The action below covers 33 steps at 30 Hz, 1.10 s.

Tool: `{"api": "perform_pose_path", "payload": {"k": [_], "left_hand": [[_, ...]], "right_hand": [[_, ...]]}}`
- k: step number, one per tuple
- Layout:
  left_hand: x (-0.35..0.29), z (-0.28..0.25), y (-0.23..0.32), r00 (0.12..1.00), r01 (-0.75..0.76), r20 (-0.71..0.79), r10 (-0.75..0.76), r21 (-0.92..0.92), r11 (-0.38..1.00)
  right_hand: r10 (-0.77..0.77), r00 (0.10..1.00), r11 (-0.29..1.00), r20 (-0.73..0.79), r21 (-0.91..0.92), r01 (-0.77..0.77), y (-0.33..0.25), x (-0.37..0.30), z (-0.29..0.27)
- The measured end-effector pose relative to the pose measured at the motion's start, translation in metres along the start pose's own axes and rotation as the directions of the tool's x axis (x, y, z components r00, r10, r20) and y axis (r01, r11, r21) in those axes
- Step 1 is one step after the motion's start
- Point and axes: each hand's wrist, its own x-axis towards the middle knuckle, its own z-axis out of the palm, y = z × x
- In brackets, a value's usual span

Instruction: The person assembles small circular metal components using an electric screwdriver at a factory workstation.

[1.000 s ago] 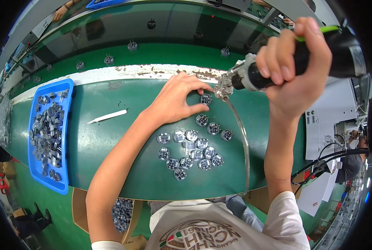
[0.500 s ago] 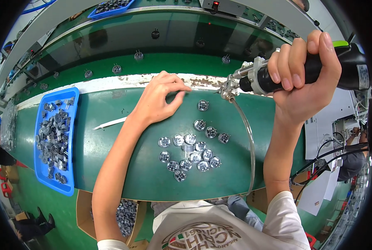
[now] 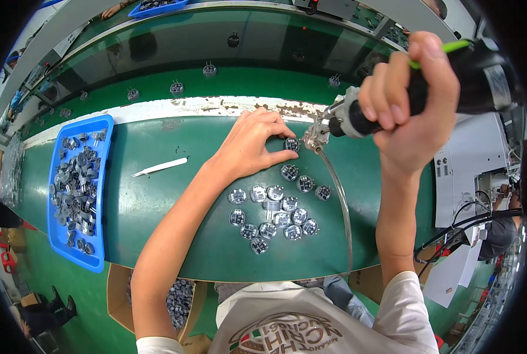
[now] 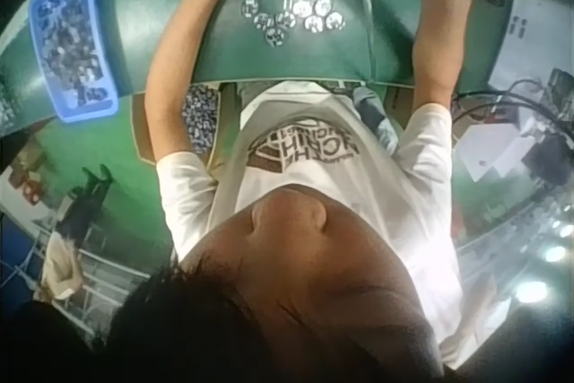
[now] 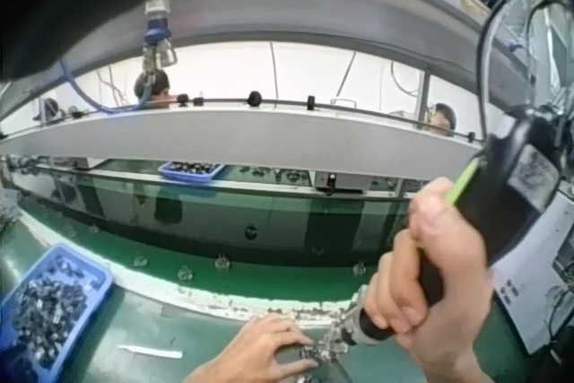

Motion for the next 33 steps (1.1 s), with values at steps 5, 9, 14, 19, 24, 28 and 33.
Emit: {"api": "perform_pose_path", "payload": {"k": [5,9,14,19,24,28,33], "left_hand": [[0.001,-0.001,0.0,1.0,0.008,0.007,-0.008,0.002,1.0],[0.002,0.0,-0.001,1.0,0.005,0.009,-0.005,0.002,1.0],[0.003,0.0,0.0,1.0,0.016,-0.003,-0.016,0.023,1.0],[0.003,0.0,0.001,1.0,0.018,-0.011,-0.017,0.022,1.0],[0.003,0.002,0.0,1.0,0.006,-0.012,-0.005,0.025,1.0],[0.003,0.002,0.001,1.0,0.024,-0.008,-0.024,0.031,0.999],[0.005,0.002,-0.001,0.999,0.036,0.005,-0.036,0.034,0.999]], "right_hand": [[0.029,0.999,0.999,-0.039,-0.043,-0.03,0.017,-0.003,0.011],[-0.011,1.0,0.996,-0.029,-0.093,0.008,0.026,-0.002,0.016],[-0.013,0.989,0.995,-0.149,-0.097,-0.001,0.027,-0.007,0.038],[0.025,0.96,0.994,-0.281,-0.091,-0.053,0.022,-0.007,0.048],[0.059,0.96,0.99,-0.273,-0.11,-0.092,0.025,-0.007,0.046],[0.088,0.961,0.985,-0.262,-0.123,-0.123,0.031,-0.002,0.043],[0.123,0.961,0.977,-0.249,-0.141,-0.161,0.037,0.005,0.038]]}}
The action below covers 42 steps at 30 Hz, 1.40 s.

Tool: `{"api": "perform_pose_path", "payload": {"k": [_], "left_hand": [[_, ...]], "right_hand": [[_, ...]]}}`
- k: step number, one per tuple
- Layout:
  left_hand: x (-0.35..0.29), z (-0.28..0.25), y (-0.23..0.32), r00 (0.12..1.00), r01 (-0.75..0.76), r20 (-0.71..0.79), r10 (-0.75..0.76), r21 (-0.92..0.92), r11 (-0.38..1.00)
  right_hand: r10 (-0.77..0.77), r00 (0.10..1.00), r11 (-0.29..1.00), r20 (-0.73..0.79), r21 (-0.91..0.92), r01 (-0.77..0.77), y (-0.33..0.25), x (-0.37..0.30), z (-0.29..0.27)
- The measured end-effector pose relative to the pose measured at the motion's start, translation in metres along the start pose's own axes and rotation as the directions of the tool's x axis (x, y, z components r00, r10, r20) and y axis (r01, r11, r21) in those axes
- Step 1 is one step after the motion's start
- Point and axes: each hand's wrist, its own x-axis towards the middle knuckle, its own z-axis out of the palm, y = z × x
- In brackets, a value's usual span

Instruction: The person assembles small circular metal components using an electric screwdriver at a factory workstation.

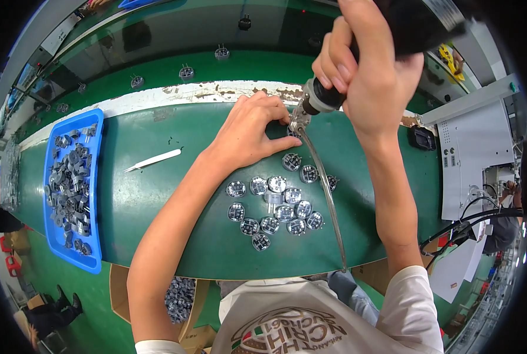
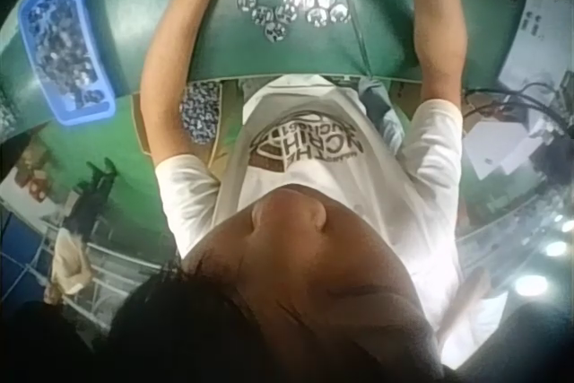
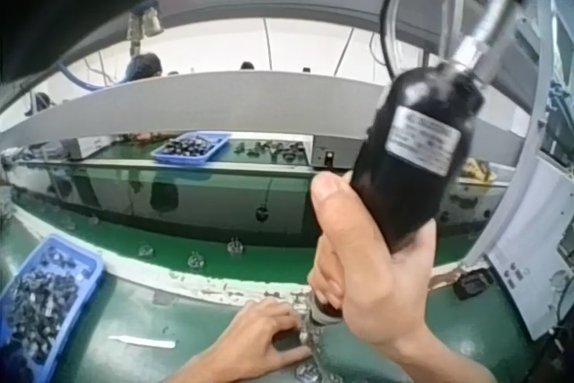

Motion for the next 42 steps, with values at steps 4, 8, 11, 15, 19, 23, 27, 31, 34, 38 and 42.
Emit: {"api": "perform_pose_path", "payload": {"k": [4,8,11,15,19,23,27,31,34,38,42], "left_hand": [[-0.002,0.003,-0.002,0.999,-0.028,-0.039,0.028,0.012,1.0],[-0.001,0.003,-0.004,0.999,-0.024,-0.026,0.024,0.011,1.0],[-0.002,0.0,-0.004,0.998,-0.048,-0.042,0.048,0.002,0.999],[-0.001,-0.001,-0.001,0.998,-0.037,-0.054,0.036,-0.014,0.999],[-0.002,-0.002,-0.001,0.999,-0.024,-0.049,0.024,-0.012,1.0],[-0.002,-0.001,-0.004,0.994,-0.077,-0.08,0.076,-0.009,0.997],[0.0,-0.002,-0.002,0.996,-0.05,-0.069,0.049,-0.008,0.999],[0.0,-0.003,-0.002,0.999,-0.019,-0.039,0.019,-0.005,1.0],[0.0,-0.002,-0.002,0.998,-0.032,-0.055,0.032,0.001,0.999],[-0.003,-0.002,-0.003,0.999,-0.017,-0.049,0.017,-0.007,1.0],[-0.003,-0.001,-0.001,0.999,-0.008,-0.052,0.008,-0.001,1.0]], "right_hand": [[-0.023,0.99,1.0,0.143,0.014,0.021,0.004,0.014,-0.002],[-0.02,0.982,1.0,0.187,0.02,0.017,-0.003,0.008,-0.002],[-0.029,0.998,1.0,-0.048,-0.001,0.029,-0.027,-0.012,0.009],[-0.046,0.989,0.999,-0.138,0.021,0.05,-0.057,-0.021,0.007],[-0.052,0.981,0.999,-0.189,-0.015,0.05,-0.05,-0.02,0.01],[-0.047,0.996,0.999,-0.075,0.02,0.048,-0.027,-0.014,0.005],[-0.081,0.997,0.996,-0.02,0.024,0.082,-0.014,-0.012,0.002],[-0.052,0.998,0.998,-0.028,0.038,0.053,-0.014,-0.012,0.001],[-0.063,0.998,0.997,-0.029,0.036,0.064,-0.012,-0.014,0.003],[-0.077,0.997,0.997,-0.012,0.017,0.077,-0.006,-0.014,0.003],[-0.064,0.997,0.998,0.049,0.004,0.063,0.0,-0.002,-0.002]]}}
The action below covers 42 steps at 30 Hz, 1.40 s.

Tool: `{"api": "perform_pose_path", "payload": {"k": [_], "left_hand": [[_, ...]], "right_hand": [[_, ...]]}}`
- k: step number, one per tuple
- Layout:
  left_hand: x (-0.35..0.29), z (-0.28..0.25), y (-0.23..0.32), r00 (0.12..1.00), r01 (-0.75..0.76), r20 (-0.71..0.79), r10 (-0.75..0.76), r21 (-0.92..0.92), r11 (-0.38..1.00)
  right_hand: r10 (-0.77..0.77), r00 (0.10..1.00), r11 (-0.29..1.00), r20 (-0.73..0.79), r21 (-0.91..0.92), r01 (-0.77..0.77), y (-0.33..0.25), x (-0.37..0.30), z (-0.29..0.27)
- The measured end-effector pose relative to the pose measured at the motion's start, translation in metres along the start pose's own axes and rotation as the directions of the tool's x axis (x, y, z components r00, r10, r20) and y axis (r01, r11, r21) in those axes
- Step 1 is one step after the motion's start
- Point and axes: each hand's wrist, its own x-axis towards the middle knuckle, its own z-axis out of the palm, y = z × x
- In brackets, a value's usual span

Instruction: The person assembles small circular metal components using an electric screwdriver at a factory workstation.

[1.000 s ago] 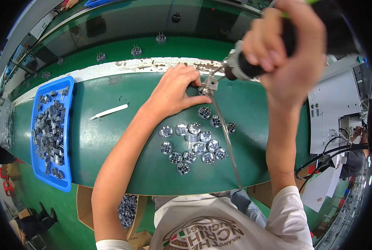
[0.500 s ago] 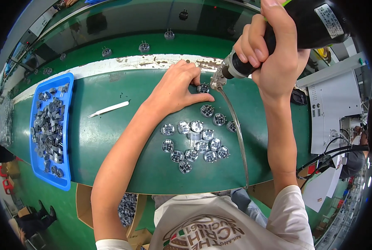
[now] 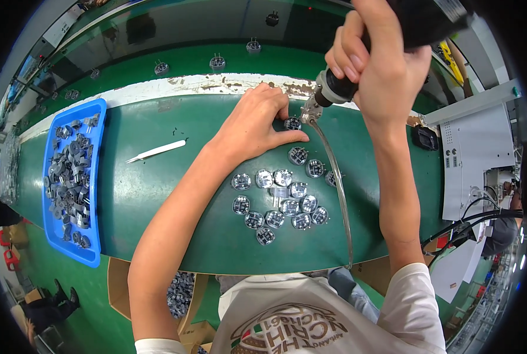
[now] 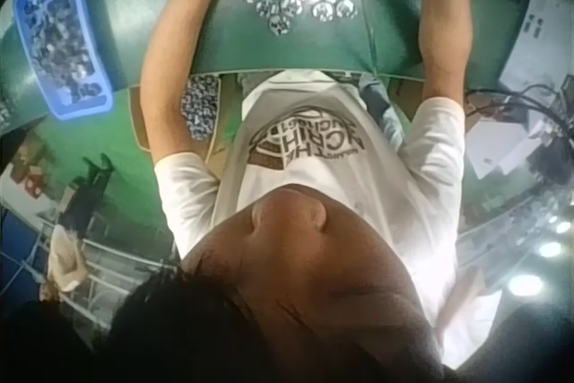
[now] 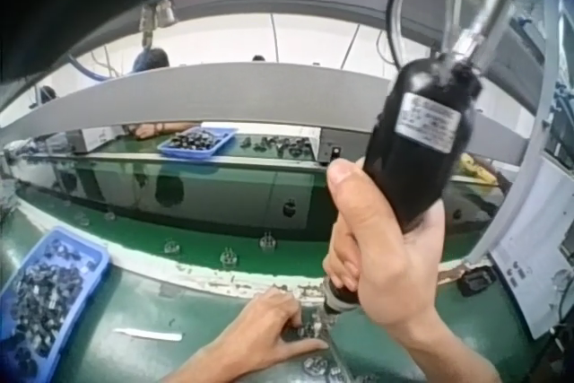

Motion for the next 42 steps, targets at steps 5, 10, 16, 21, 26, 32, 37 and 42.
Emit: {"api": "perform_pose_path", "payload": {"k": [5,10,16,21,26,32,37,42], "left_hand": [[0.0,0.003,-0.001,0.999,-0.042,-0.031,0.043,0.009,0.999],[-0.003,-0.007,0.006,0.997,-0.075,0.012,0.074,0.155,0.985],[-0.004,-0.032,0.024,0.999,-0.019,0.048,0.013,0.125,0.992],[0.021,-0.049,-0.013,0.901,0.355,-0.345,-0.262,0.244,0.902],[0.038,-0.039,-0.059,0.817,0.548,-0.441,-0.372,0.395,0.737],[0.044,-0.024,-0.033,0.952,0.202,-0.269,-0.144,0.201,0.958],[0.023,0.005,0.008,0.997,-0.079,0.021,0.08,-0.048,0.996],[0.018,0.009,0.0,0.998,-0.049,0.039,0.053,-0.102,0.994]], "right_hand": [[-0.002,0.999,1.0,0.052,-0.02,0.003,0.004,0.008,-0.002],[0.0,0.998,0.997,-0.059,0.073,0.004,-0.018,-0.008,0.004],[-0.003,0.997,1.0,-0.078,0.024,0.005,-0.062,-0.003,-0.015],[-0.068,0.993,0.997,-0.098,0.028,0.071,-0.068,-0.002,-0.016],[0.018,0.983,0.988,-0.181,0.153,0.01,-0.053,-0.008,-0.002],[-0.066,0.989,0.979,0.134,-0.182,0.091,-0.075,0.014,-0.048],[-0.06,0.996,0.994,0.07,-0.091,0.066,-0.057,0.008,-0.036],[-0.002,0.998,1.0,0.056,0.0,0.002,-0.031,0.005,-0.026]]}}
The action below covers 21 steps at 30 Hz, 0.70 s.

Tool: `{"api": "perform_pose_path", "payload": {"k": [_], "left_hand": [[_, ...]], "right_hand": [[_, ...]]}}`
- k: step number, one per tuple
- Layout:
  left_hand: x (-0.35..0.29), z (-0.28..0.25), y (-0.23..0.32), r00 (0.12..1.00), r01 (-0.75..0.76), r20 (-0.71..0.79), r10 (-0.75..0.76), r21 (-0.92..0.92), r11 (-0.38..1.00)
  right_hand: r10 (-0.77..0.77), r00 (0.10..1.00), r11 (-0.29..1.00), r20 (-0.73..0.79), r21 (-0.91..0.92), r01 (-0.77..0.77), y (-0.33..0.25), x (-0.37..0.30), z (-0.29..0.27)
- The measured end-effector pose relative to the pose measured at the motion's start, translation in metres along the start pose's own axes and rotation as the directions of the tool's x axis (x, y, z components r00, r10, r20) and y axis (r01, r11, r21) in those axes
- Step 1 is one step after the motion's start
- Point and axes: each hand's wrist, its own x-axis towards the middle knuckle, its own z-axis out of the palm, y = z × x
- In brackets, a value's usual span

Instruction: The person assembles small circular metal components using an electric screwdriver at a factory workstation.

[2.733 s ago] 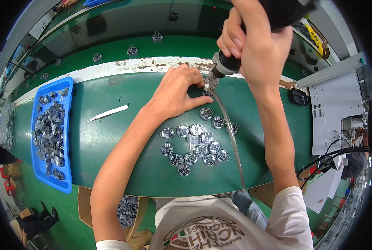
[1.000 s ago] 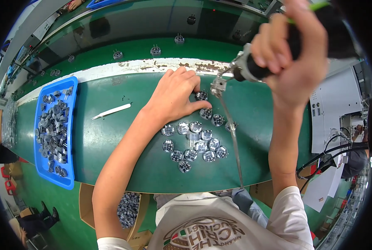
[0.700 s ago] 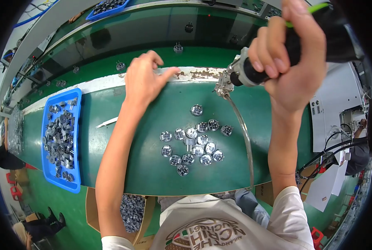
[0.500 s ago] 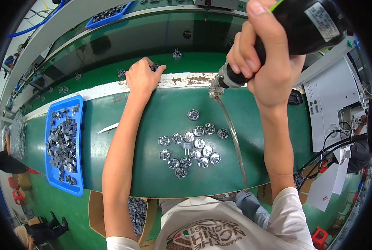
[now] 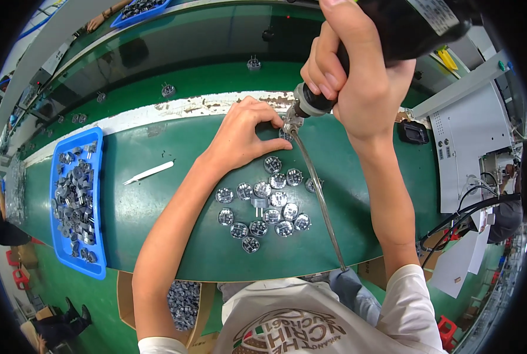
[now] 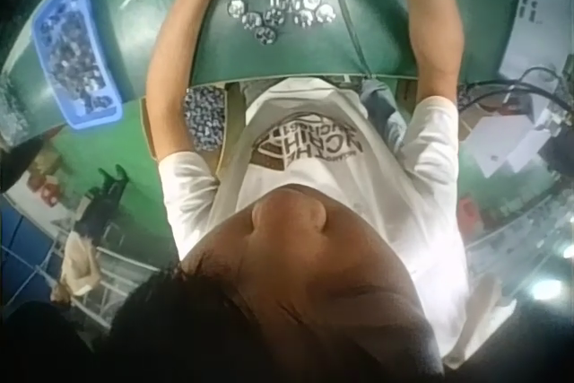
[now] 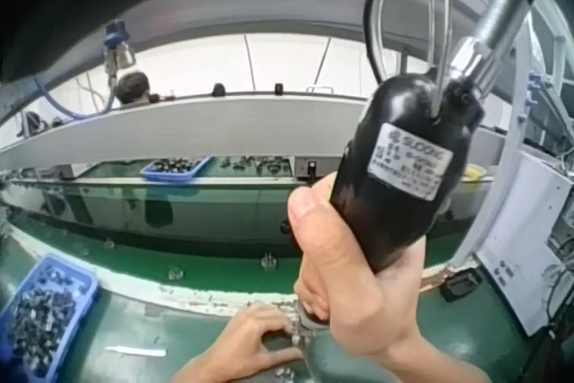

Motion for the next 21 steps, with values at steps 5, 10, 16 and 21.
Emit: {"api": "perform_pose_path", "payload": {"k": [5,10,16,21], "left_hand": [[-0.001,0.003,-0.001,0.999,0.023,-0.03,-0.023,0.011,1.0],[-0.003,0.004,-0.003,0.998,-0.027,-0.049,0.027,0.016,1.0],[-0.004,0.005,-0.001,0.999,0.005,-0.039,-0.003,0.038,0.999],[-0.004,0.004,0.001,0.999,0.034,-0.033,-0.033,0.054,0.998]], "right_hand": [[0.058,0.998,0.996,0.029,-0.066,-0.056,0.003,0.005,0.003],[0.034,0.992,0.998,-0.12,0.061,-0.027,0.021,-0.008,0.021],[0.012,0.994,1.0,-0.107,0.02,-0.01,0.026,-0.007,0.021],[0.008,0.999,1.0,-0.038,-0.003,-0.009,0.034,0.002,0.019]]}}
